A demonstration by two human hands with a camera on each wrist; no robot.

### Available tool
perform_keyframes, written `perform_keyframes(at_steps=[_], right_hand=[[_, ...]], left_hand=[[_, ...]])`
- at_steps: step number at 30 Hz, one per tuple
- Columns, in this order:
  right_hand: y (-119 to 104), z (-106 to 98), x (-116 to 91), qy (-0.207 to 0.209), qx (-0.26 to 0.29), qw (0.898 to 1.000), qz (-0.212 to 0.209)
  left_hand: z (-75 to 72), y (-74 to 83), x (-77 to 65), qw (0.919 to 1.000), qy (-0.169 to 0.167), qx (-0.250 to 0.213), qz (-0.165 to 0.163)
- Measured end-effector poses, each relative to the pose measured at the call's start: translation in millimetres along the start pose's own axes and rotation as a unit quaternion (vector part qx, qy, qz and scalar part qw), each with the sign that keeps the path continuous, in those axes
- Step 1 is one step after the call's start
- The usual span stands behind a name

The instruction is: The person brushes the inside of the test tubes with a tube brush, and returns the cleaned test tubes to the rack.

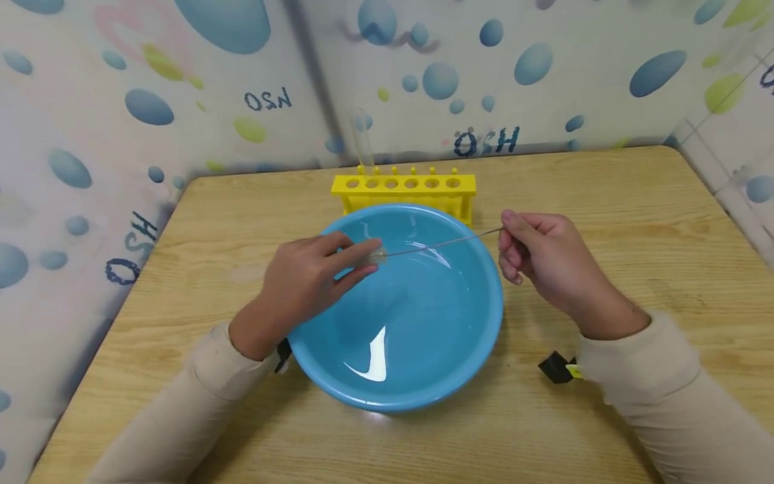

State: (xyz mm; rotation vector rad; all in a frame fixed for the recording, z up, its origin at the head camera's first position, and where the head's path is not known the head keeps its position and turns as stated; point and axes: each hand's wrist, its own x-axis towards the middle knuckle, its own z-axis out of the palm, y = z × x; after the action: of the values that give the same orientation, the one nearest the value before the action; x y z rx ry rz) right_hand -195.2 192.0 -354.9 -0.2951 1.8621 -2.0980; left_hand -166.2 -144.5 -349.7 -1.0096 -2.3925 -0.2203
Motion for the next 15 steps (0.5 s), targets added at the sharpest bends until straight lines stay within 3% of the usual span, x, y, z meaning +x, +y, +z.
perform_keyframes(at_steps=[8, 15], right_hand=[[0.6, 6.6, -1.4, -0.005, 0.003, 1.0, 0.002], [2.4, 12.4, -3.6, -0.03, -0.007, 0.999, -0.009]], left_hand=[[5.6, 2.2, -1.4, 0.9997, 0.02, -0.009, 0.011], [8.4, 2.9, -1.6, 0.9997, 0.017, 0.0, 0.019]])
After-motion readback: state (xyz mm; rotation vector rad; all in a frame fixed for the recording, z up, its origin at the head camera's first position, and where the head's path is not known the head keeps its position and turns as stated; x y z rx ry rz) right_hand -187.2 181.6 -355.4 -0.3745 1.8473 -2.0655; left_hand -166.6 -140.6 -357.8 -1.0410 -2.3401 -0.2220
